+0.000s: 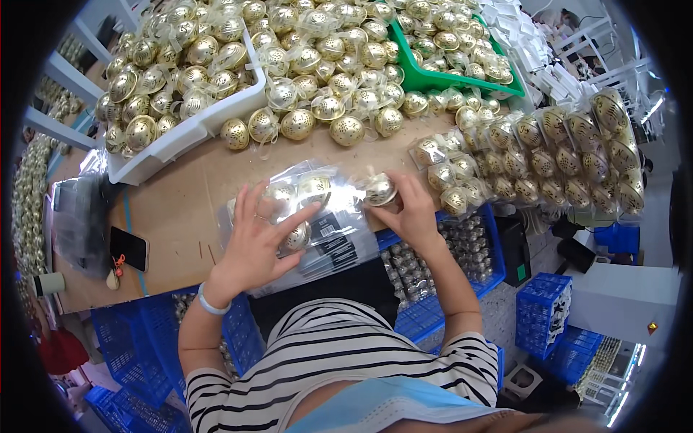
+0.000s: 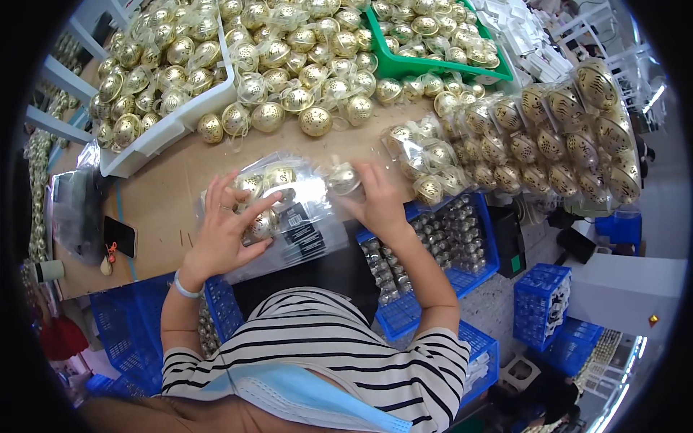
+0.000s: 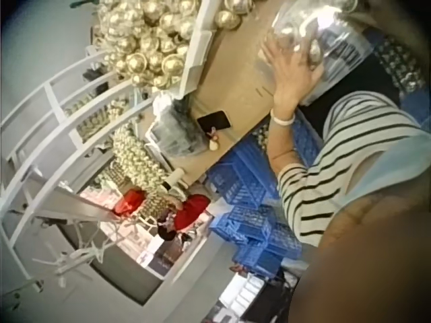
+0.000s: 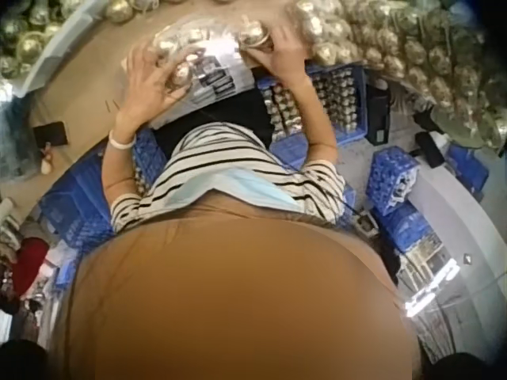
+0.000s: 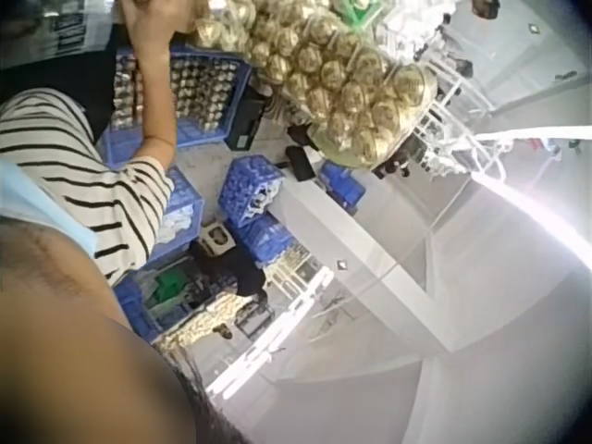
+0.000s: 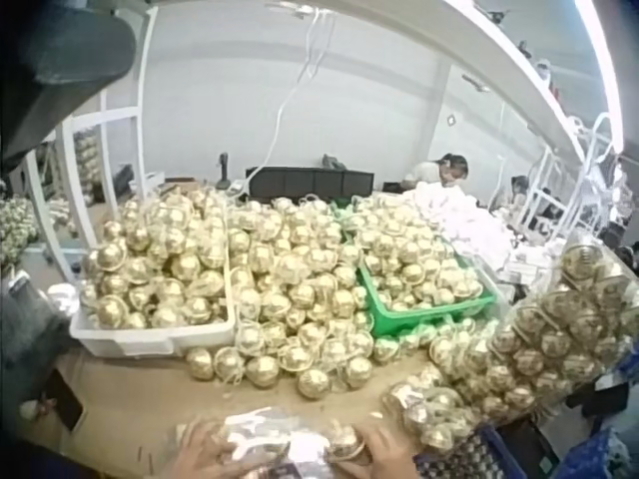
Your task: Packing gold Christmas ornaments into clear plastic bags.
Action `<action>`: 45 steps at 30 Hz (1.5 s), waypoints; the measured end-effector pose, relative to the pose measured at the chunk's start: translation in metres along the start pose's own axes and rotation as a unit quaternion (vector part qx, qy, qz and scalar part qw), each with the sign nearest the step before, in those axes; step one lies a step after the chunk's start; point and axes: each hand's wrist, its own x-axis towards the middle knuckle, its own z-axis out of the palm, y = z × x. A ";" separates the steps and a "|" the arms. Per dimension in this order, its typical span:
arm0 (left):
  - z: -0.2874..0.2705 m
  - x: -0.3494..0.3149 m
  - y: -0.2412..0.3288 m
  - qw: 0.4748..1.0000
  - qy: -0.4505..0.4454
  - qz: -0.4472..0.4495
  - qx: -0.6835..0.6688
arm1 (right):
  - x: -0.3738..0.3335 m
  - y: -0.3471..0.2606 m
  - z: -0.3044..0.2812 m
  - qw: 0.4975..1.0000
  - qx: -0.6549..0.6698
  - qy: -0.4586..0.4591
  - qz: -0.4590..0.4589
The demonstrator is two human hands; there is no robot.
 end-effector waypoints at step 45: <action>0.018 -0.018 -0.002 0.839 0.343 0.164 -0.390 | 0.111 -0.176 -0.077 0.922 -0.125 -0.124 -0.344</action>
